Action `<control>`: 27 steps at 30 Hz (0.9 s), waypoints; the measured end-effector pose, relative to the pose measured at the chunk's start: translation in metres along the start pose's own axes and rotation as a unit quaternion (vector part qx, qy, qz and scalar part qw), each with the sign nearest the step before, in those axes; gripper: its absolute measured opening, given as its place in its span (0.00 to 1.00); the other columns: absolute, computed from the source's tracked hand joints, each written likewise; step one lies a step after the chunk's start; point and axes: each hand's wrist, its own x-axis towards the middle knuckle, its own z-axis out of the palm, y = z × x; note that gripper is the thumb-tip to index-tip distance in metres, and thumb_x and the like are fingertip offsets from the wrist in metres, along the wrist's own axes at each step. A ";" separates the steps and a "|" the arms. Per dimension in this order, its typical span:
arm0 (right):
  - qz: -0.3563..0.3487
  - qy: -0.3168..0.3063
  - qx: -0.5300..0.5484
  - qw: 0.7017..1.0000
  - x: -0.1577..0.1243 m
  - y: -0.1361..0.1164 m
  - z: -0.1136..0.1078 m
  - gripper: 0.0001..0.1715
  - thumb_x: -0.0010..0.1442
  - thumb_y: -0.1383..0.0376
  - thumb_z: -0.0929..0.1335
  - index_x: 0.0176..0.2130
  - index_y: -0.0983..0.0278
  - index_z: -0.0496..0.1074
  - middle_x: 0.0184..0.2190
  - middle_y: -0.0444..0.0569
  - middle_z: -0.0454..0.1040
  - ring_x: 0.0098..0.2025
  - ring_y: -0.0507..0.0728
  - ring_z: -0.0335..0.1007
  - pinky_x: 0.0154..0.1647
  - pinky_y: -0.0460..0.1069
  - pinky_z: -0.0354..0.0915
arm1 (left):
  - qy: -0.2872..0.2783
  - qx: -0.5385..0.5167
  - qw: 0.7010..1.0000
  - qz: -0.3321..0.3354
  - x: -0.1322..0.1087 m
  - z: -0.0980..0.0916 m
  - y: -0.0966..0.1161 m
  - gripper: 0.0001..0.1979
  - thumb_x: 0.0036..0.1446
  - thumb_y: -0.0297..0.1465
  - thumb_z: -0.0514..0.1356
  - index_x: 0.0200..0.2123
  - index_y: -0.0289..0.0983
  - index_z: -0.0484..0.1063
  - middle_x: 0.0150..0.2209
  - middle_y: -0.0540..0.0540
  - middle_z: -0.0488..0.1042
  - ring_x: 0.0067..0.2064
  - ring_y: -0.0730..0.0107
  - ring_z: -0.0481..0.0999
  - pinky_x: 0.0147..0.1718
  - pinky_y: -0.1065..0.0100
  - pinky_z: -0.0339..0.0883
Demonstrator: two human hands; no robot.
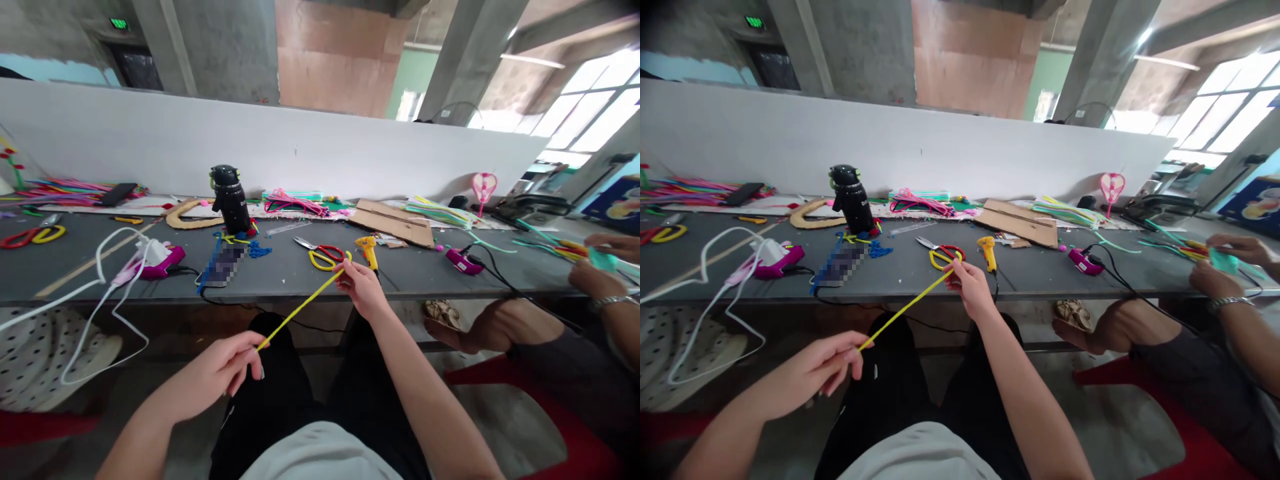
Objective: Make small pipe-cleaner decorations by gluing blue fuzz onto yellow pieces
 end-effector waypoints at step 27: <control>0.009 0.172 -0.259 0.950 0.397 0.028 0.026 0.15 0.63 0.59 0.69 0.29 0.66 0.73 0.17 0.45 0.71 0.19 0.51 0.70 0.26 0.47 0.72 | 0.174 0.439 0.881 0.000 0.357 -0.227 0.031 0.15 0.52 0.30 0.57 0.40 0.34 0.80 0.40 0.38 0.81 0.43 0.56 0.78 0.42 0.67 0.68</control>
